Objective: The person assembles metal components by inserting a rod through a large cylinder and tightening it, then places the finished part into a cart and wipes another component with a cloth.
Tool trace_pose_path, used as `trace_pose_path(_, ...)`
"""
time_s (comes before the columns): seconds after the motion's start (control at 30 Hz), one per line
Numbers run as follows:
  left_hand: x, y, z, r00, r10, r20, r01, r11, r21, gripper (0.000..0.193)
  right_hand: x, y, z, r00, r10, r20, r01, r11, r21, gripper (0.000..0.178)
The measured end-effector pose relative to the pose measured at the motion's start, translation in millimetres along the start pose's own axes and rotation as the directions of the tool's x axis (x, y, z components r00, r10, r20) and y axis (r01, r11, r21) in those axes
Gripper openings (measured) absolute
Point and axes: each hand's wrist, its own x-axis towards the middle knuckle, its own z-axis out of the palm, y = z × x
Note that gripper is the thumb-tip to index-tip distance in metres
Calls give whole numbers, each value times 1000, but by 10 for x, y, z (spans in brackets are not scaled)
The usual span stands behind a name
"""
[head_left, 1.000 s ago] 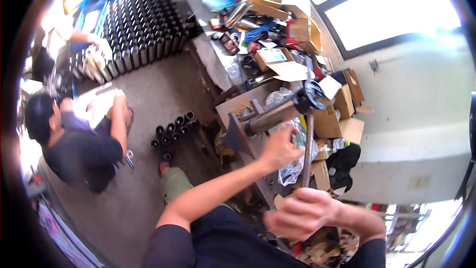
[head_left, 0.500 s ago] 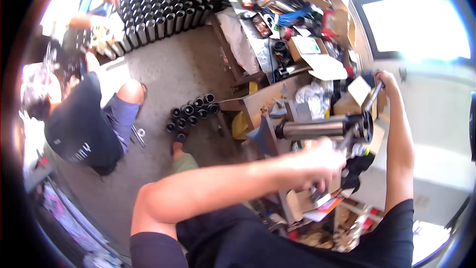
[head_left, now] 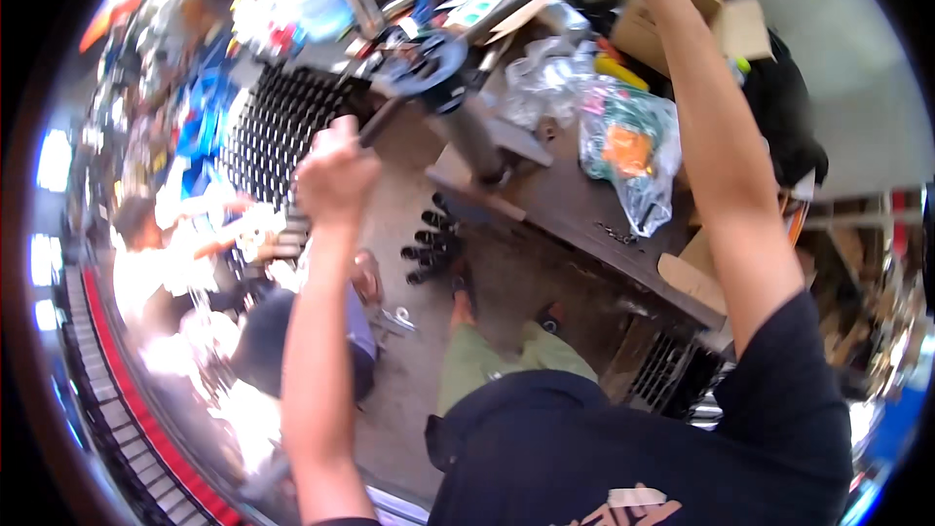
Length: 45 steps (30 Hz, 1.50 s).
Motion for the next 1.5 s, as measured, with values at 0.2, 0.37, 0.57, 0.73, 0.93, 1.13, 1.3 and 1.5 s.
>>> trace_pose_path(0.2, 1428, -641, 324, 840, 430, -331, -494, 858, -140, 17, -2485, 38, 32, 999, 36, -22, -30, 970, 242, 62)
trace_pose_path(0.37, 1423, -10, 688, 882, 165, -441, -246, 960, -133, 19, -1734, 729, -3, 658, -391, 643, 86, 888, 452, 56)
trace_pose_path(0.57, 1655, -384, 756, 754, 200, -626, -410, 887, -211, 25, -1642, 484, 287, 461, -492, 739, -416, 616, 669, 56)
trace_pose_path(0.73, 2240, 72, 1339, 630, 135, -765, -634, 658, -406, 38, -2822, -584, 262, 475, -534, 700, -793, 86, 603, 55)
trace_pose_path(0.93, 2526, 1059, 1123, 603, 12, -797, -791, 135, -597, 25, -3436, -2752, 463, 812, -129, 569, -579, -297, 759, 48)
trace_pose_path(1.13, 2580, 1469, 684, 505, 268, -820, -825, -128, -550, 19, -2839, -4524, 1033, 840, 356, 410, -276, -370, 887, 14)
trace_pose_path(1.3, 2108, 1067, 745, 882, 319, -347, -456, 397, -796, 68, -2735, -4365, 1221, 866, 309, 392, -299, -309, 903, 18)
trace_pose_path(1.5, -615, -1253, 249, -67, 530, 845, 986, -96, 139, 54, -2215, -2297, 1349, 760, 500, -415, 202, 425, 882, 43)
